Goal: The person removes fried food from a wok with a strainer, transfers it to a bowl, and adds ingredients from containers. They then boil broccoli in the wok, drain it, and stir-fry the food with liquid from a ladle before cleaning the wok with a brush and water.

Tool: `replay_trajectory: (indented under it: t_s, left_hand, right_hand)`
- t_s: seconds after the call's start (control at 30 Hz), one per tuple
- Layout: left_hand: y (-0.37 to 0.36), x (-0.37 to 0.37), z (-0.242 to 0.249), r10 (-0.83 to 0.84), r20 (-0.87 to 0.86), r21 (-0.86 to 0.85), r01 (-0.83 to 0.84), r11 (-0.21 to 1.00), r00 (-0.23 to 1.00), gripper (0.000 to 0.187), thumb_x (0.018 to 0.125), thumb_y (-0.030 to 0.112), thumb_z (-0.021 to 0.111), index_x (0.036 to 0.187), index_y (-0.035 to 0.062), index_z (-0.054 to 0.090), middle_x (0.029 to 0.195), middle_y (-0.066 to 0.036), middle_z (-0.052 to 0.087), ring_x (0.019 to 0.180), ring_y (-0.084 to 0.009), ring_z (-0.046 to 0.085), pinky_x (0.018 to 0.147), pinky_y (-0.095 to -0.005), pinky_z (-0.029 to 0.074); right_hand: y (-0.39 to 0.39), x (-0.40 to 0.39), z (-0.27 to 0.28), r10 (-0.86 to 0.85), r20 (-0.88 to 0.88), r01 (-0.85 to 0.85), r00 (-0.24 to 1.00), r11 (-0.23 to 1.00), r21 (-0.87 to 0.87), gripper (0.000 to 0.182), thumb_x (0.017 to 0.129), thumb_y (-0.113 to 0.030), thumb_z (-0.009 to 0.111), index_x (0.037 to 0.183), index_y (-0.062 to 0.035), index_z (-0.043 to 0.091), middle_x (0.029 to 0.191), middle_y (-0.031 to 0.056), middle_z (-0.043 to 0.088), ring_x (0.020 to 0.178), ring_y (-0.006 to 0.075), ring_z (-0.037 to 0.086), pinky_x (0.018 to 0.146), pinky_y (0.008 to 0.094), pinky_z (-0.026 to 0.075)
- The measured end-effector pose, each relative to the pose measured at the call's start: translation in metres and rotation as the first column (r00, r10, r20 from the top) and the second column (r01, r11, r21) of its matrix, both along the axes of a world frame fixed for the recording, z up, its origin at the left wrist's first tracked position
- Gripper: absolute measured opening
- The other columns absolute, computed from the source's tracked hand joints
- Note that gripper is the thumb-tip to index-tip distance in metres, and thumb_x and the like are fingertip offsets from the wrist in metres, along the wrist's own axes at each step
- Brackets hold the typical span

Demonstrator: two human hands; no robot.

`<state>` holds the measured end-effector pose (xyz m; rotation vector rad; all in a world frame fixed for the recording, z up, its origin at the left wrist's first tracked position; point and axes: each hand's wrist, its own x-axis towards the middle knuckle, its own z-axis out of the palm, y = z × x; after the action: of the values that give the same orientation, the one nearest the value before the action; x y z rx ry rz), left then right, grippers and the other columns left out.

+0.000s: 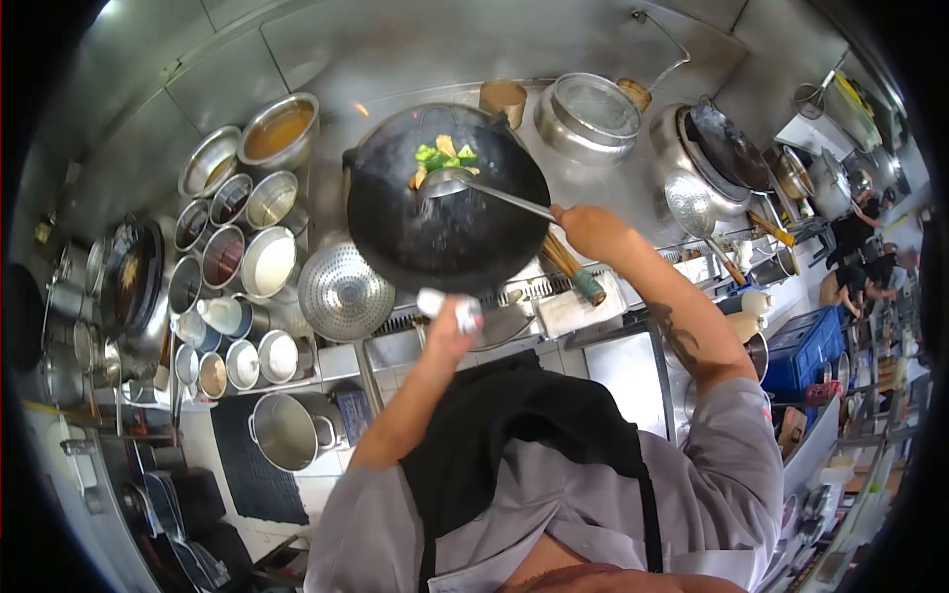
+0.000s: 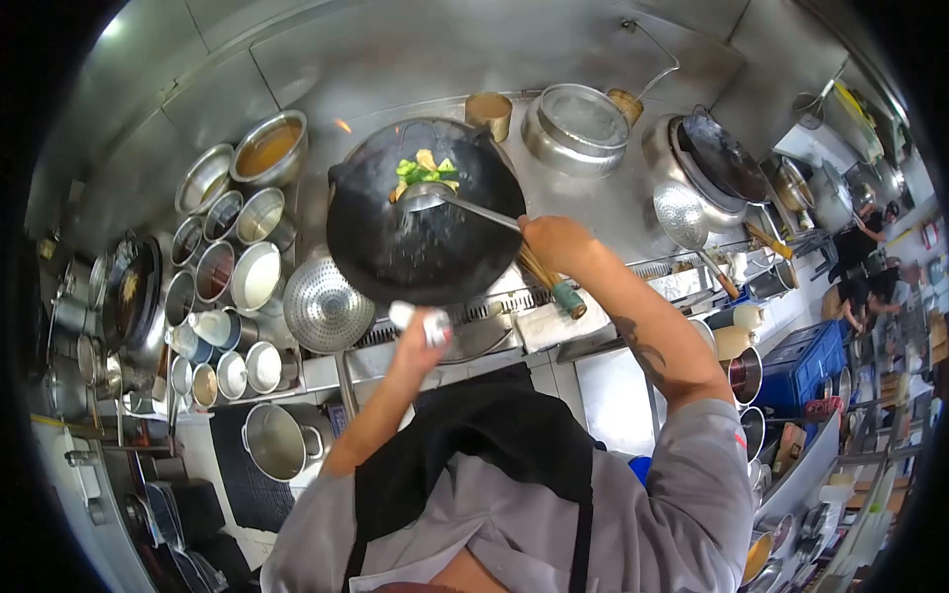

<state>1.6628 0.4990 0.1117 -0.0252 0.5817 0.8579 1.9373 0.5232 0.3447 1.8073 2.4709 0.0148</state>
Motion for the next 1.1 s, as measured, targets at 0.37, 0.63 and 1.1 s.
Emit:
replay_trajectory:
  t_s: [0.37,0.63,1.1]
  left_hand:
    - [0.028,-0.020,0.102,0.055,-0.059,-0.017,-0.056,0.998,0.997,0.006,0.077,0.009,0.059,0.078,0.0078,0.054,0.069,-0.007,0.057,0.065,-0.0236,0.059,0.048,-0.0301,0.046]
    - [0.011,-0.016,0.160,0.129,-0.242,0.186,-0.084,0.979,0.962,0.002,0.081,0.007,0.054,0.081,0.0082,0.051,0.067,-0.006,0.054,0.058,-0.0189,0.055,0.043,-0.0303,0.042]
    - [-0.025,-0.025,0.129,-0.162,-0.228,0.044,0.176,0.983,0.960,0.005,0.082,0.012,0.057,0.081,0.0095,0.053,0.066,-0.005,0.056,0.056,-0.0175,0.055,0.044,-0.0296,0.042]
  right_hand:
    - [-0.042,0.002,0.008,0.036,0.079,-0.041,0.996,0.997,0.068,0.034,0.086,-0.006,0.048,0.117,0.0066,0.052,0.081,0.0203,0.065,0.074,0.0355,0.065,0.065,0.0420,0.053]
    - [-0.044,-0.005,-0.009,-0.136,-0.459,0.257,0.878,0.943,0.213,0.047,0.084,-0.004,0.050,0.127,0.0122,0.041,0.085,0.0303,0.061,0.078,0.0422,0.061,0.070,0.0448,0.050]
    - [-0.117,-0.049,-0.027,-0.818,-0.081,-0.649,-0.569,0.507,-0.567,0.016,0.094,-0.016,0.050,0.108,-0.0089,0.051,0.073,-0.0009,0.047,0.052,0.0045,0.042,0.045,0.0226,0.036]
